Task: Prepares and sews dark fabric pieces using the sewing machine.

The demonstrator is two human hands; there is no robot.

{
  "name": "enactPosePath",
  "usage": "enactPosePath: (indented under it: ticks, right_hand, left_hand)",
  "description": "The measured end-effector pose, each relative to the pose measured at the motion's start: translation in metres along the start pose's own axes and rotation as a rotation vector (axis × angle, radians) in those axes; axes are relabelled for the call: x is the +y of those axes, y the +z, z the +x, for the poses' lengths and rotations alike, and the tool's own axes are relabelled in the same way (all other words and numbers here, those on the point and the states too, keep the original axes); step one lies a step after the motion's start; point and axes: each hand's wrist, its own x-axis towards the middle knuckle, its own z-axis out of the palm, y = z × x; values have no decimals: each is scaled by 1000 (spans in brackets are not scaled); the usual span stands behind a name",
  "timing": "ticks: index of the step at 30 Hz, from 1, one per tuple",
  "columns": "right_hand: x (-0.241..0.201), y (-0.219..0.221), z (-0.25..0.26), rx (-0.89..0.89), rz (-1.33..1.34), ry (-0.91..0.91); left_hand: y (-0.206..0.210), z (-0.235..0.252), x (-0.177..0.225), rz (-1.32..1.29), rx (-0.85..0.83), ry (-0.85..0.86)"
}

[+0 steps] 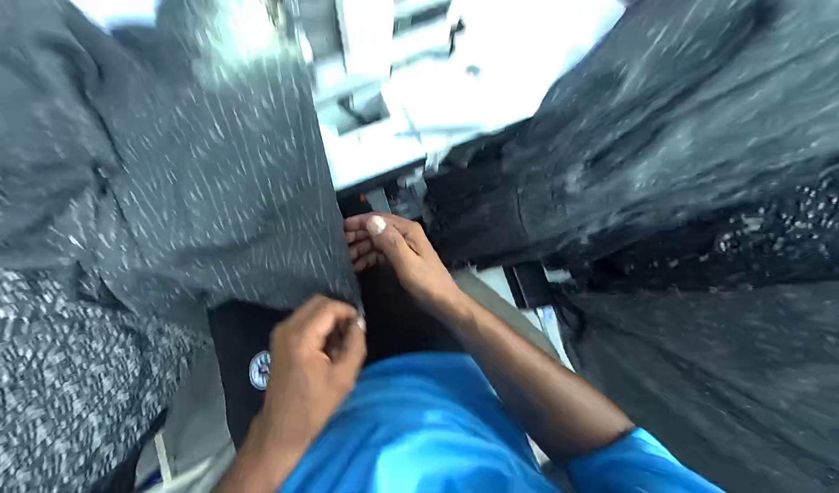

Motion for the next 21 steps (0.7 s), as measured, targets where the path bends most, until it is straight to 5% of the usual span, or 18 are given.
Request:
enactPosePath:
  ticks: [2, 5, 11, 16, 21]
  right_hand:
    - [-26, 2, 46, 17, -41, -62]
    - [-59, 4, 99, -77, 295, 1]
    - [-46, -6, 85, -91, 275, 100]
    - [-31, -17, 66, -172, 161, 52]
    - [-24, -18, 57, -149, 114, 11]
  left_hand:
    - [-6, 16, 26, 64, -107, 67]
    - [-21, 41, 67, -12, -289, 66]
    - [-31, 69, 59, -95, -584, 58]
    - [-103, 179, 13, 377, 70, 332]
    - [-95, 213, -11, 592, 128, 239]
